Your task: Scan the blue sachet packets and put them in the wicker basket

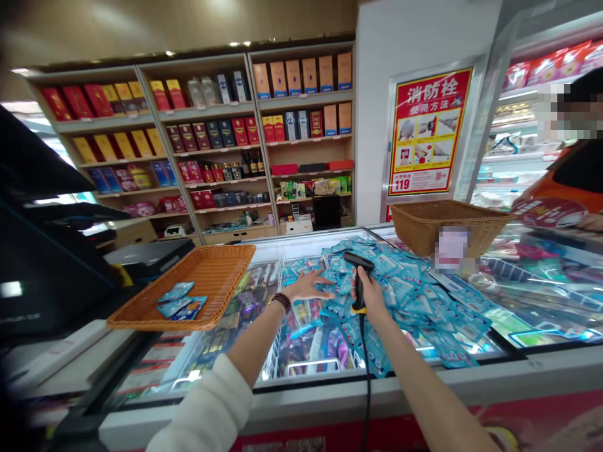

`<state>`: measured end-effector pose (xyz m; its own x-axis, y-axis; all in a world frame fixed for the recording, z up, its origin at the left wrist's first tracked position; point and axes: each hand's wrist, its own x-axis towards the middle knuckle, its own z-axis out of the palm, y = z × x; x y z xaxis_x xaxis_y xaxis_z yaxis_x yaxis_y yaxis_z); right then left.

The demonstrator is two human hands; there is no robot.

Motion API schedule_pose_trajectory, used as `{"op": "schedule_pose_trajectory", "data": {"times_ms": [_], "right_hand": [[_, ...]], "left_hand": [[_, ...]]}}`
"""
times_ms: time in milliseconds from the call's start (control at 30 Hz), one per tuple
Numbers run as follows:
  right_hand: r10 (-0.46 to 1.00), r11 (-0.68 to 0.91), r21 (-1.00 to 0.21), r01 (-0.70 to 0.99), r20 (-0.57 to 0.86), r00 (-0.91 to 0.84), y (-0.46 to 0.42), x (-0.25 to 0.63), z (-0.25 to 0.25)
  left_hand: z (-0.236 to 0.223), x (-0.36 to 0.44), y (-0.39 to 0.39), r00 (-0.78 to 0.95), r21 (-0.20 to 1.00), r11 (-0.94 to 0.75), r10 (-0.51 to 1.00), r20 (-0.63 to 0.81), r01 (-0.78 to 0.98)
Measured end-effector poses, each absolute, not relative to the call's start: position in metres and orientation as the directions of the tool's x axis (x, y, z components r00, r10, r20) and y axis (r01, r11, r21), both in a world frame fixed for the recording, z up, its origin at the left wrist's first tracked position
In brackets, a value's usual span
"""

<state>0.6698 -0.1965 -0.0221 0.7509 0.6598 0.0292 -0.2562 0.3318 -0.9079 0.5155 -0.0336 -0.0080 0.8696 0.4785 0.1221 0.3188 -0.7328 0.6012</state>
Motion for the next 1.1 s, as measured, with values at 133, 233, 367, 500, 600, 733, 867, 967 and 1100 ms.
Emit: {"op": "schedule_pose_trajectory", "data": {"times_ms": [133,233,367,500,600,733,867,967,1100], "right_hand": [[0.667,0.282,-0.930,-0.237,0.012,0.745,-0.182,0.656,-0.032],[0.694,0.221,-0.942,-0.252,-0.030,0.720,-0.175,0.652,-0.037],[0.710,0.206,-0.942,-0.266,-0.043,0.703,-0.169,0.650,-0.037],[0.709,0.211,-0.953,-0.216,-0.003,0.705,-0.166,0.647,-0.035],[0.718,0.237,-0.954,-0.186,0.043,0.694,-0.165,0.640,-0.032],[0.752,0.286,-0.944,-0.166,0.114,0.650,-0.163,0.622,-0.028],[0.811,0.298,-0.939,-0.170,0.155,0.565,-0.158,0.596,-0.027],[0.854,0.278,-0.948,-0.153,0.171,0.490,-0.154,0.578,-0.032],[0.898,0.231,-0.962,-0.145,0.153,0.413,-0.149,0.563,-0.044]], "left_hand": [[-0.006,0.515,-0.029,0.753,0.629,-0.679,0.621,0.218,0.377],[-0.007,0.514,-0.026,0.595,0.651,-0.590,0.762,0.254,0.478],[-0.008,0.504,-0.019,0.491,0.707,-0.480,0.845,0.213,0.519],[-0.022,0.487,-0.014,0.290,0.841,-0.343,0.928,0.234,0.418],[-0.042,0.475,-0.017,0.168,0.989,-0.144,0.976,0.139,0.020],[-0.068,0.456,-0.023,0.118,0.909,-0.030,0.989,0.087,-0.416],[-0.077,0.439,-0.022,0.126,0.842,-0.019,0.987,0.104,-0.539],[-0.077,0.431,-0.017,0.135,0.820,-0.003,0.986,0.097,-0.572],[-0.078,0.428,-0.012,0.139,0.799,-0.004,0.984,0.109,-0.601]]}}
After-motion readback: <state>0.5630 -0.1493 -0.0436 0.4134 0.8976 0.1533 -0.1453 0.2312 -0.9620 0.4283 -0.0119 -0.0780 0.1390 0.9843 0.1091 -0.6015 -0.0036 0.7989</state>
